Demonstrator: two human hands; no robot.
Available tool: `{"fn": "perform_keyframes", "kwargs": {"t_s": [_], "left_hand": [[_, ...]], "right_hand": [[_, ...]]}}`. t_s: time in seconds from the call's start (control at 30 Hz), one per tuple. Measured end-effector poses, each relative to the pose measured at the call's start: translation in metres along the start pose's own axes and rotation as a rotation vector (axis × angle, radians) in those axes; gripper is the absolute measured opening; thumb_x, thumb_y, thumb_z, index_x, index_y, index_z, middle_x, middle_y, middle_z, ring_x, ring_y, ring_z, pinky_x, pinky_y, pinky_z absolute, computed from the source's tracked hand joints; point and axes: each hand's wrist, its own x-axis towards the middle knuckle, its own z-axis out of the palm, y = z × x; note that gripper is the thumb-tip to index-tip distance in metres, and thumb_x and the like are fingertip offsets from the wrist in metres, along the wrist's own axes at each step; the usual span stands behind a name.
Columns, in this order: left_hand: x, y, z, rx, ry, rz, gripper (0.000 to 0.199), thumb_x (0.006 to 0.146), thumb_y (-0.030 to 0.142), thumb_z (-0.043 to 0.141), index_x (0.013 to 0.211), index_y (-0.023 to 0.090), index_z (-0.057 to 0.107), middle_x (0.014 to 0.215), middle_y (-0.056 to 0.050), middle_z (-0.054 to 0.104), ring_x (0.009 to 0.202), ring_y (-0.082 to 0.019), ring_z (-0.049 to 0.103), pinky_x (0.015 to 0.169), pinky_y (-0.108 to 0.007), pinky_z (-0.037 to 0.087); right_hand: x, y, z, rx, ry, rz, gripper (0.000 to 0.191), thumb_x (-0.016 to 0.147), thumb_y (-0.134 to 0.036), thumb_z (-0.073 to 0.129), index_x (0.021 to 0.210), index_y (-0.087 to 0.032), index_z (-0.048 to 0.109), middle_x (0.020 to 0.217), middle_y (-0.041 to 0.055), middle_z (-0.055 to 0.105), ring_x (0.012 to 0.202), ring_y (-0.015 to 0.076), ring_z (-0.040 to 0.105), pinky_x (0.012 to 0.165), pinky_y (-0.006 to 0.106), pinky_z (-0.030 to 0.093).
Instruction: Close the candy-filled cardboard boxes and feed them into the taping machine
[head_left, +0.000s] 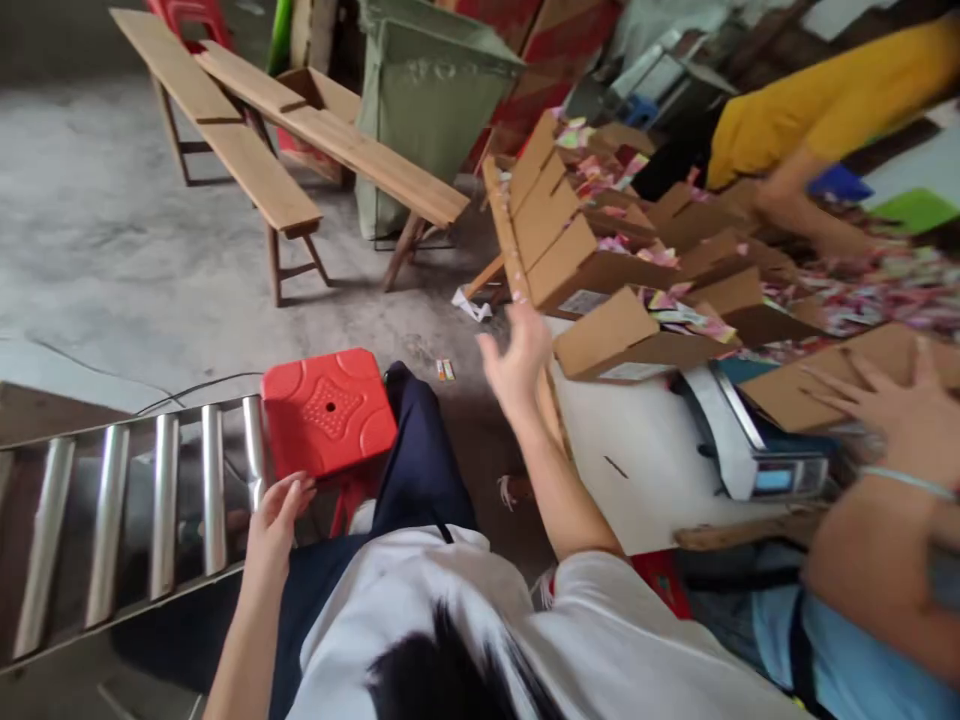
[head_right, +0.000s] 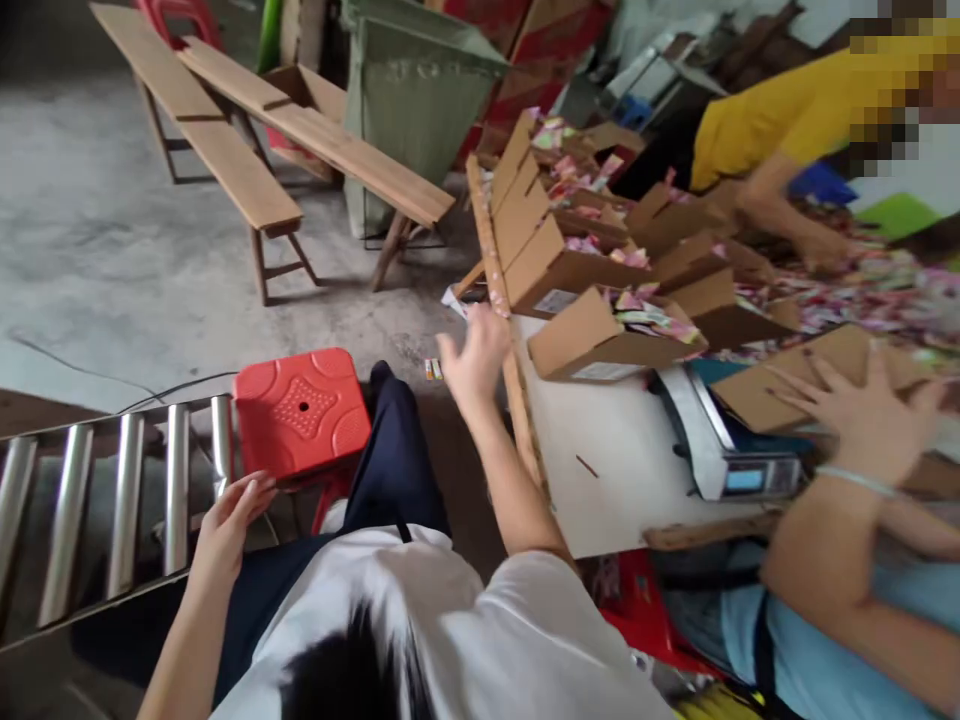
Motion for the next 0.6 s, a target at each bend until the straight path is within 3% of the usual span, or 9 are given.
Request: {"fn": "perform_keyframes", "kwargs": {"t_s": [0.07,0.13,0.2,0.3,0.37,0.47,0.53,0.6], "left_hand": [[0.005,0.011,0.036,0.064,-0.069,0.027,0.065,0.057,0.066,0.082,0.100,0.019,0.070,0.099,-0.007,0.073,0.093,-0.024,0.069,0.100,-0.045,0.052],[0.010,0.021,0.077,0.136,-0.153,0.068,0.064,0.059,0.066,0.080,0.099,0.018,0.070,0.099,-0.007,0.073,0.094,-0.025,0.069,0.100,-0.045,0.051],[0.015,0.028,0.125,0.185,-0.261,0.099,0.064,0.059,0.067,0.079,0.097,0.017,0.070,0.097,-0.008,0.072,0.093,-0.025,0.069,0.096,-0.043,0.053],[0.017,0.038,0.205,0.191,-0.440,0.095,0.064,0.055,0.067,0.080,0.092,0.016,0.070,0.093,-0.010,0.072,0.093,-0.026,0.068,0.091,-0.040,0.054],[0.014,0.045,0.262,0.205,-0.548,0.046,0.059,0.059,0.064,0.080,0.092,0.016,0.068,0.094,-0.011,0.072,0.093,-0.026,0.068,0.092,-0.040,0.053],[0.001,0.054,0.339,0.261,-0.719,-0.127,0.053,0.075,0.063,0.069,0.097,0.015,0.067,0.105,-0.015,0.072,0.098,-0.027,0.067,0.096,-0.041,0.049],[-0.011,0.054,0.377,0.274,-0.856,-0.319,0.060,0.084,0.071,0.053,0.100,0.015,0.067,0.111,-0.016,0.071,0.101,-0.028,0.067,0.098,-0.042,0.048],[-0.025,0.050,0.397,0.247,-0.999,-0.537,0.076,0.084,0.081,0.037,0.103,0.014,0.066,0.108,-0.017,0.071,0.097,-0.028,0.069,0.095,-0.044,0.050]], "right_hand": [[0.028,0.075,-0.035,-0.129,0.188,0.293,0.069,0.084,-0.048,0.064,0.140,-0.013,0.045,0.149,0.0249,0.038,0.141,0.0392,0.029,0.108,0.063,0.031],[0.049,0.133,-0.061,-0.245,0.265,0.506,0.065,0.082,-0.047,0.066,0.135,-0.013,0.048,0.146,0.0265,0.038,0.137,0.0417,0.029,0.104,0.065,0.031],[0.058,0.175,-0.076,-0.332,0.268,0.571,0.049,0.079,-0.040,0.068,0.118,-0.011,0.060,0.132,0.0250,0.049,0.126,0.0400,0.039,0.103,0.061,0.033],[0.047,0.212,-0.092,-0.337,0.228,0.484,0.022,0.076,-0.032,0.069,0.085,-0.012,0.067,0.102,0.0167,0.061,0.102,0.0314,0.053,0.096,0.051,0.039],[0.024,0.217,-0.107,-0.264,0.265,0.400,0.021,0.075,-0.034,0.070,0.073,-0.014,0.065,0.087,0.0113,0.062,0.087,0.0260,0.055,0.086,0.045,0.045],[-0.021,0.198,-0.138,-0.105,0.446,0.214,0.029,0.074,-0.043,0.074,0.068,-0.015,0.066,0.075,0.0065,0.060,0.075,0.0219,0.056,0.071,0.038,0.048],[-0.048,0.171,-0.165,-0.026,0.509,0.076,0.027,0.074,-0.041,0.078,0.071,-0.016,0.068,0.073,0.0048,0.062,0.073,0.0211,0.058,0.070,0.037,0.049],[-0.070,0.139,-0.192,0.006,0.486,-0.015,0.017,0.073,-0.033,0.082,0.076,-0.019,0.072,0.075,0.0035,0.064,0.075,0.0216,0.061,0.075,0.040,0.051]]}}
